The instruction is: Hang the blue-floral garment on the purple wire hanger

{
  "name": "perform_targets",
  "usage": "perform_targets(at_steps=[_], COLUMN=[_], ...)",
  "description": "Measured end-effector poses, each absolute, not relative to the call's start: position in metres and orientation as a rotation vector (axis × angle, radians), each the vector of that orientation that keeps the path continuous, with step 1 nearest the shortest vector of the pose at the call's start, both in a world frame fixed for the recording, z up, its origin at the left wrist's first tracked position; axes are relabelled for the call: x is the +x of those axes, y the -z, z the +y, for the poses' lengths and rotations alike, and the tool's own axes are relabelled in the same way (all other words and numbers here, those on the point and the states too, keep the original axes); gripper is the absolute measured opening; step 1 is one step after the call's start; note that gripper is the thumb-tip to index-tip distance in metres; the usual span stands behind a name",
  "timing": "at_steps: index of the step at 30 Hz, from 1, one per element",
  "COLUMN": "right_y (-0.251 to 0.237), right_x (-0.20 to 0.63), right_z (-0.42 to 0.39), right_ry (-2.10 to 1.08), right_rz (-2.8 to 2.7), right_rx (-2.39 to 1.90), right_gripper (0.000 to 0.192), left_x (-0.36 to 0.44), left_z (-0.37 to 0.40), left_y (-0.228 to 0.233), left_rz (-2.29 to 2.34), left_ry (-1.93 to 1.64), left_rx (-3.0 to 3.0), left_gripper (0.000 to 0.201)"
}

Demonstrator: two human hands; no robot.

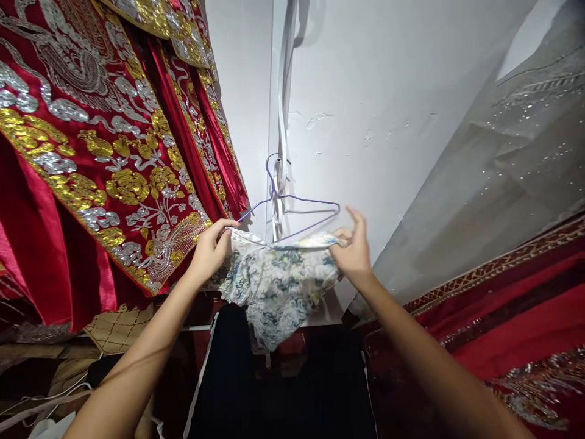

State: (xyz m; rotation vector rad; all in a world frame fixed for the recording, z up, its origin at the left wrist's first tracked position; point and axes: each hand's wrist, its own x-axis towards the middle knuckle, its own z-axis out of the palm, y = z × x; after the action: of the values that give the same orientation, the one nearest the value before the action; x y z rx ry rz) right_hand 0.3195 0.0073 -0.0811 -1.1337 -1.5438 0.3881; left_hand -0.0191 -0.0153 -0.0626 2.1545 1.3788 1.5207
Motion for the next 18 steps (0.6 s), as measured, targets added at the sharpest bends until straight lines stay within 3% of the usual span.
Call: perform_targets(at_steps=[3, 5, 7, 9, 11, 15, 18], right_y=[0.066, 0.056, 0.044, 0.030, 0.014, -0.005, -0.002], right_x=[0.348, 0.357, 0.359, 0.359, 0.364, 0.374, 0.351], right_z=[0.028, 0.045, 0.057, 0.061, 0.055, 0.026, 0.005], right_ry=[-0.251, -0.224, -0.209, -0.246, -0.477, -1.329, -1.686], right_rz=[-1.557, -1.641, -1.715, -1.782, -1.876, -1.871, -1.524], right_rx=[-1.255, -1.322, -1.379, -1.439, -1.478, -1.340, -1.062], right_gripper=[0.104, 0.101, 0.080, 0.047, 0.031, 0.036, 0.045], left_x=[-0.020, -0.020, -0.022, -0.028, -0.036, -0.046, -0.036], left_z=[-0.019, -0.020, -0.020, -0.018, -0.013, 0.002, 0.012], left_y=[0.062, 0.060, 0.055, 0.046, 0.035, 0.020, 0.021], left_rz=[1.340, 1.308, 1.294, 1.348, 1.475, 1.760, 1.788], left_ry=[-1.522, -1.480, -1.420, -1.424, -1.486, -1.589, -1.496], left_rx=[2.164, 2.169, 2.188, 2.223, 2.272, 2.204, 2.032], left_gripper=[0.030, 0.035, 0.035, 0.032, 0.028, 0.027, 0.032])
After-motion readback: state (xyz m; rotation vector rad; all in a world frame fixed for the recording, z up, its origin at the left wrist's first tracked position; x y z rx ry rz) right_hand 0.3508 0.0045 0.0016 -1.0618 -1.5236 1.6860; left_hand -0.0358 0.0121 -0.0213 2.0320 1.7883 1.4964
